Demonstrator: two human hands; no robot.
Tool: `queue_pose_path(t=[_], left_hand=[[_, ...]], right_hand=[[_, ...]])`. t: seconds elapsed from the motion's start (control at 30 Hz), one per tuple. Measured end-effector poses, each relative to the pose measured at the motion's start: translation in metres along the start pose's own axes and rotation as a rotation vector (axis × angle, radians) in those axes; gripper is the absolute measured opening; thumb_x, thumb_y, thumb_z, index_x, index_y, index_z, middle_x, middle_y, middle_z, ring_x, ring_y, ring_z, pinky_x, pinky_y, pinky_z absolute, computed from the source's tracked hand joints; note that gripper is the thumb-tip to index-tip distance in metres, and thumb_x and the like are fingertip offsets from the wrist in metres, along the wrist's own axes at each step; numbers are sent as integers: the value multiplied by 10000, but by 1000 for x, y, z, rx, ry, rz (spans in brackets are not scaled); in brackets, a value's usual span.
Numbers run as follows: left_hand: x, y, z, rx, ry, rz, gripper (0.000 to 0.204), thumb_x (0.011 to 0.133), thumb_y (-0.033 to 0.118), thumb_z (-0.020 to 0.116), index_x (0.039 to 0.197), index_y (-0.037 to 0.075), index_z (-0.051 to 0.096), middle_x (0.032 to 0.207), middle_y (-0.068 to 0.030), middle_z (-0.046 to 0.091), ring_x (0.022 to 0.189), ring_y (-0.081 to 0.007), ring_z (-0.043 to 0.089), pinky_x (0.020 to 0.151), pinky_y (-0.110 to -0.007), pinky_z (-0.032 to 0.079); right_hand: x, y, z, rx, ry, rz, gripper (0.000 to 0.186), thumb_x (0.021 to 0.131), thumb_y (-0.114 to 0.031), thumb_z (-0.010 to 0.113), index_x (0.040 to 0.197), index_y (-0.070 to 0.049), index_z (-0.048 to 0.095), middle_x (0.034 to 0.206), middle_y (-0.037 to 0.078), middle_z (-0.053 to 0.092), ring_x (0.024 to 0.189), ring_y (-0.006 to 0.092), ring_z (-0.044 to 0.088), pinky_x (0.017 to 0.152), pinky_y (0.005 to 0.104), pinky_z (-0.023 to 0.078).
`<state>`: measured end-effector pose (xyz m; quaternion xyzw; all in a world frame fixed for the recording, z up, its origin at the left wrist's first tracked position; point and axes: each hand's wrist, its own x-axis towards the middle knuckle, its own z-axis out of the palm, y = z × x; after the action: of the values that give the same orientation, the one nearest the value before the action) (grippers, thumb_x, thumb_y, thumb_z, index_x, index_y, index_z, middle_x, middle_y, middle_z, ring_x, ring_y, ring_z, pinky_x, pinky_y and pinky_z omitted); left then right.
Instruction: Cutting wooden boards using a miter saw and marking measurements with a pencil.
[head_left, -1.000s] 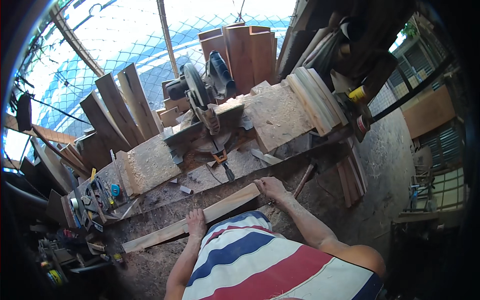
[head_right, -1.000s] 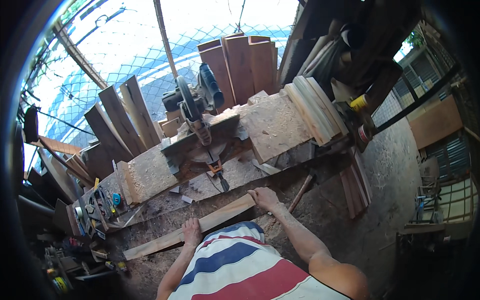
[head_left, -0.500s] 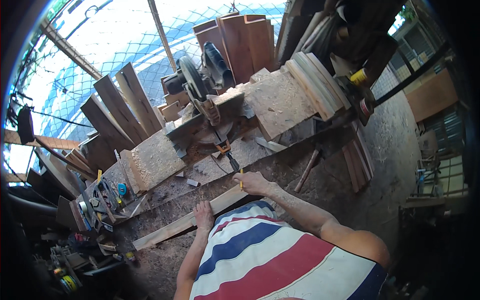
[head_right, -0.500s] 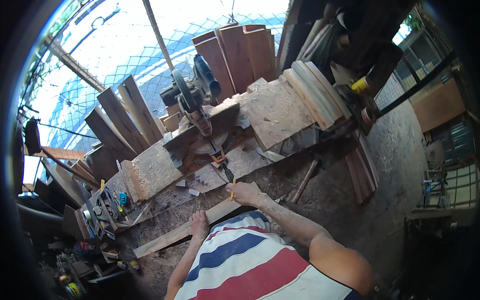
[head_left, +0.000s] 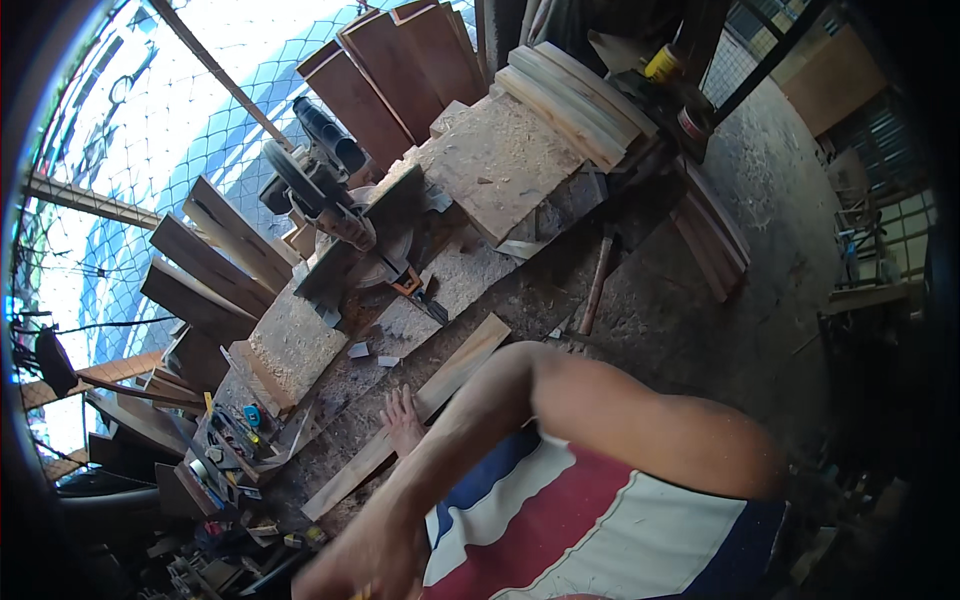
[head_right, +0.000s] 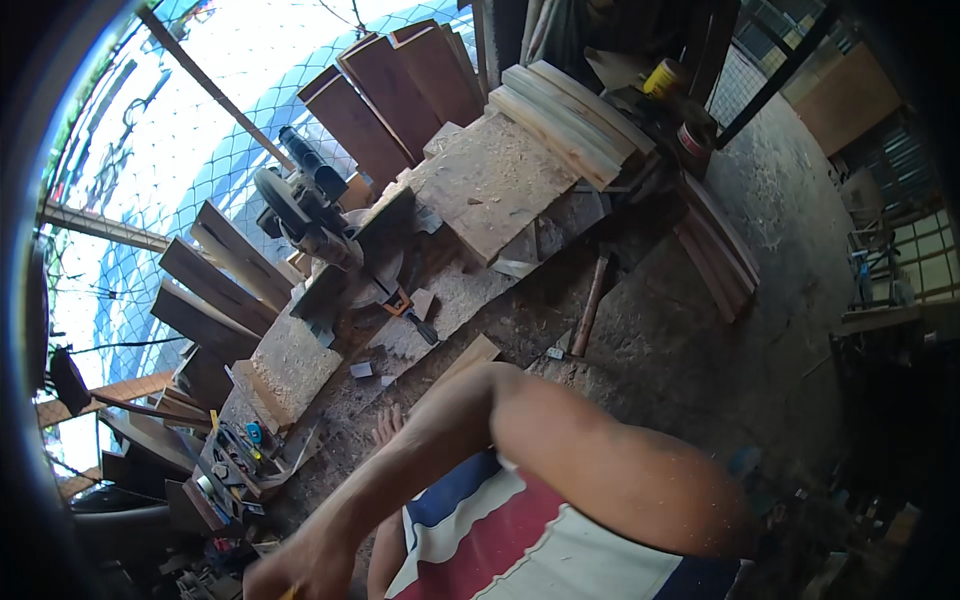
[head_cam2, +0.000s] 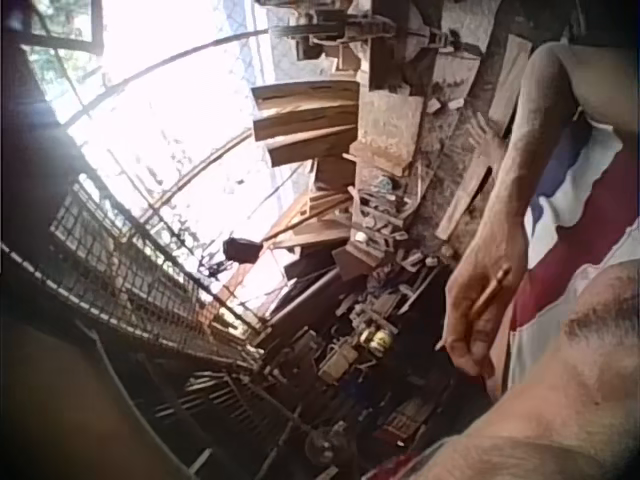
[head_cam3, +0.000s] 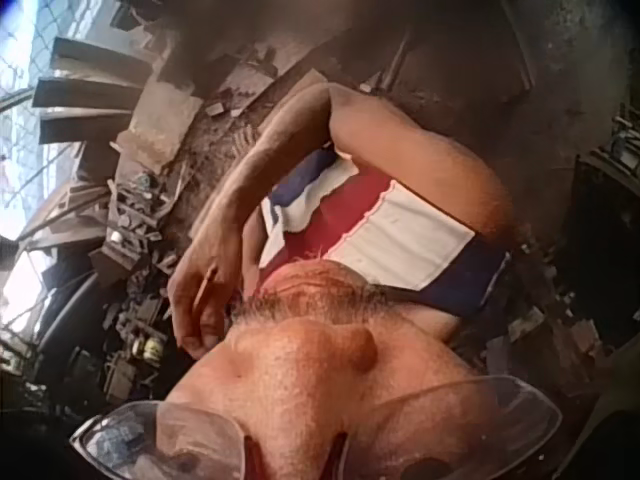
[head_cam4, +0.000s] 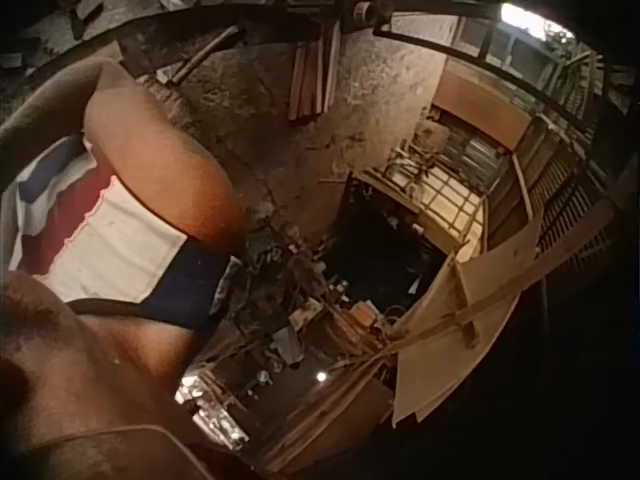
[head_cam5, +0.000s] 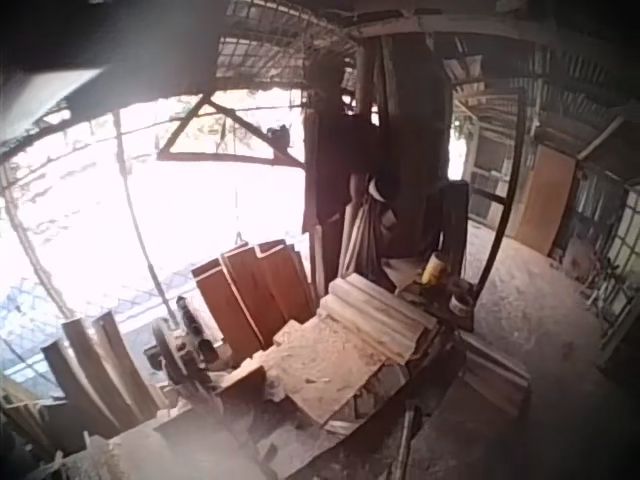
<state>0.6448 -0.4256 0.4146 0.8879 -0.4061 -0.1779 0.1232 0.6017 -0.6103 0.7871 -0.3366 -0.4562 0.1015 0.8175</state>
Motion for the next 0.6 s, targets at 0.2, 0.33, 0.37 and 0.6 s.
queue_pose_path(t=[0.2, 0.33, 0.37, 0.6], left_hand=[[3, -8, 19, 30, -35, 60, 954, 737, 415, 912, 1542, 111, 498, 1474, -155, 602, 1395, -343, 555, 1211, -630, 326], [5, -11, 25, 29, -34, 54, 947, 739, 417, 910, 1538, 114, 503, 1468, -154, 606, 1388, -342, 560, 1205, -629, 332], [6, -11, 27, 26, -36, 54, 945, 740, 417, 910, 1537, 114, 504, 1467, -153, 607, 1386, -342, 561, 1203, -628, 334], [12, -9, 30, 30, -45, 67, 932, 744, 420, 908, 1531, 119, 511, 1457, -152, 613, 1374, -341, 568, 1191, -626, 345]], right_hand=[[26, -20, 6, -18, -80, -10, 342, 1066, -286, 709, 1278, -20, 671, 1199, 95, 738, 1111, 162, 720, 973, 318, 562], [25, -5, 2, -8, -75, 10, 328, 1069, -285, 700, 1261, -19, 677, 1172, 93, 741, 1077, 164, 719, 951, 320, 563], [24, -3, 2, -3, -73, 14, 325, 1070, -284, 698, 1257, -19, 678, 1165, 92, 741, 1069, 164, 719, 945, 321, 563], [23, -1, -4, -6, -64, 50, 306, 1076, -282, 682, 1228, -17, 688, 1117, 89, 746, 1010, 168, 716, 906, 325, 566]])
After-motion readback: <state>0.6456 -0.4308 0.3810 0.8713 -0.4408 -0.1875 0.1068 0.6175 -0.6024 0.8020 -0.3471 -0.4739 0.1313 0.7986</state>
